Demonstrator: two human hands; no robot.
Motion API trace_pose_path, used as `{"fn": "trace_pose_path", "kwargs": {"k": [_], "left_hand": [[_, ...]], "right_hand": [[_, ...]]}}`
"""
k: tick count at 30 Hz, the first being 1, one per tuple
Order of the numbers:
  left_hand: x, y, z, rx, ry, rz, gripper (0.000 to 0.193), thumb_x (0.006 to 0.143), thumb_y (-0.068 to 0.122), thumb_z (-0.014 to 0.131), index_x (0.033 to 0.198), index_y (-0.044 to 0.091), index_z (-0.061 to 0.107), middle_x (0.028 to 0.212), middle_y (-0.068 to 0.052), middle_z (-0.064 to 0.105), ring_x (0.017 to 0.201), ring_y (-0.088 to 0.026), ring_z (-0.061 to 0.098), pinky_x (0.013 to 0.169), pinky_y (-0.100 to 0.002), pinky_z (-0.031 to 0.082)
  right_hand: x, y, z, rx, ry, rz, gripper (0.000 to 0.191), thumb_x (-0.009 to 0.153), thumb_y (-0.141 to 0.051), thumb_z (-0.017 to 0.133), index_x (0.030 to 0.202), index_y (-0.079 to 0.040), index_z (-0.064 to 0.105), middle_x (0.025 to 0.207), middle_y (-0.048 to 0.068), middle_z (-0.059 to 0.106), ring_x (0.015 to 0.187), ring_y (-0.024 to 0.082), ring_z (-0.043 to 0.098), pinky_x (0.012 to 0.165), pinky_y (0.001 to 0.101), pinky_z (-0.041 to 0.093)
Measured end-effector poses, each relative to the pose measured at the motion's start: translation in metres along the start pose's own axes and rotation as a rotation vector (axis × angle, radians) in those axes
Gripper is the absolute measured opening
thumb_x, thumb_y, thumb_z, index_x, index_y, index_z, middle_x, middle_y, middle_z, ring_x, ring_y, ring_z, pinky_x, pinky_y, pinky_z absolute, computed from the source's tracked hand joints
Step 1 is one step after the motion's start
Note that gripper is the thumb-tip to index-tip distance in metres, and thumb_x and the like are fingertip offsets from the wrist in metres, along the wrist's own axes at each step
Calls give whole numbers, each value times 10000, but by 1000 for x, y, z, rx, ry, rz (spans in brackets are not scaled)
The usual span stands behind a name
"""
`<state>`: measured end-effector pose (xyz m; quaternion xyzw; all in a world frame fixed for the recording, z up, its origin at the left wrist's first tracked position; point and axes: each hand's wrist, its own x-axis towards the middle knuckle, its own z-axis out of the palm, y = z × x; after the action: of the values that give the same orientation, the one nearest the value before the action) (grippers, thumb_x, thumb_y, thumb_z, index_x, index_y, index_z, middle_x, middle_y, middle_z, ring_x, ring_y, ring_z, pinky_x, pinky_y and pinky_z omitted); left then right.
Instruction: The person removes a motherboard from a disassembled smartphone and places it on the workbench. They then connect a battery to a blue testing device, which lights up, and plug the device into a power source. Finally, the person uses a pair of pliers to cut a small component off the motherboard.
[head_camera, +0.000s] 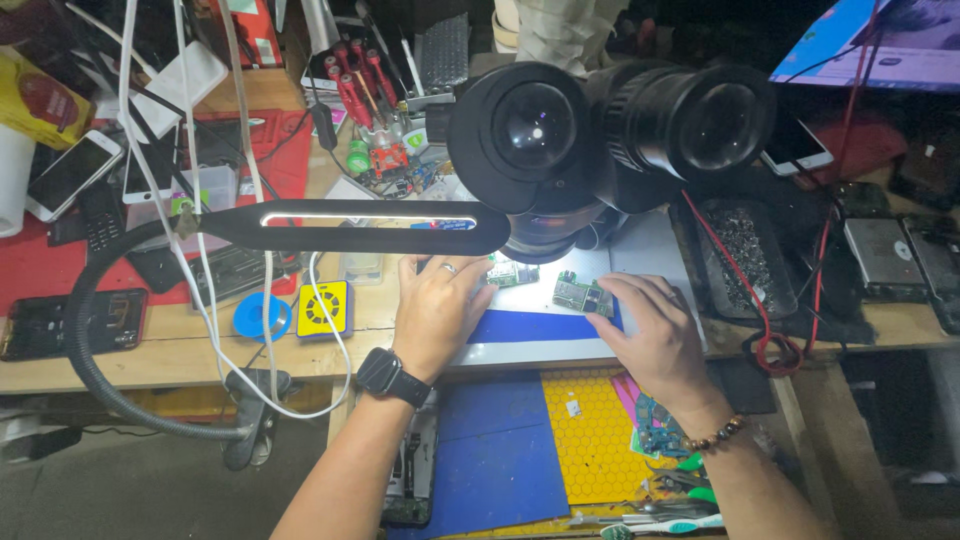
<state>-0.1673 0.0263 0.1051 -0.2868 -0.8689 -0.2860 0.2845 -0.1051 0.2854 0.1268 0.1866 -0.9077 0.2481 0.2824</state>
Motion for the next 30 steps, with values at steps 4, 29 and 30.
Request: {"fn": "trace_pose_path", "kwargs": {"k": [4, 29, 30], "left_hand": [[-2, 1, -10, -24, 11, 11, 239, 824, 150, 789, 1048, 101, 722, 1133, -13, 733, 1085, -199, 660, 973, -453, 392], [-35, 15, -33, -175, -136, -115, 180, 805, 178, 810, 935, 146, 689, 1084, 52, 767, 968, -160, 652, 868, -394, 402], [-36, 15, -33, -164, -148, -121, 185, 808, 178, 809, 956, 150, 701, 1048, 58, 762, 964, -159, 652, 866, -396, 404]], "right_hand": [[4, -2, 0, 10, 13, -13, 441, 748, -70, 842, 1146, 21, 674, 1144, 161, 709, 1071, 333, 671, 948, 413, 537], [40, -7, 45, 92, 35, -124, 269, 778, -82, 848, 971, -5, 677, 936, 137, 705, 925, 325, 686, 826, 410, 545], [41, -6, 47, 97, 20, -109, 253, 780, -84, 849, 950, -7, 677, 906, 131, 699, 908, 324, 684, 809, 408, 544]]}}
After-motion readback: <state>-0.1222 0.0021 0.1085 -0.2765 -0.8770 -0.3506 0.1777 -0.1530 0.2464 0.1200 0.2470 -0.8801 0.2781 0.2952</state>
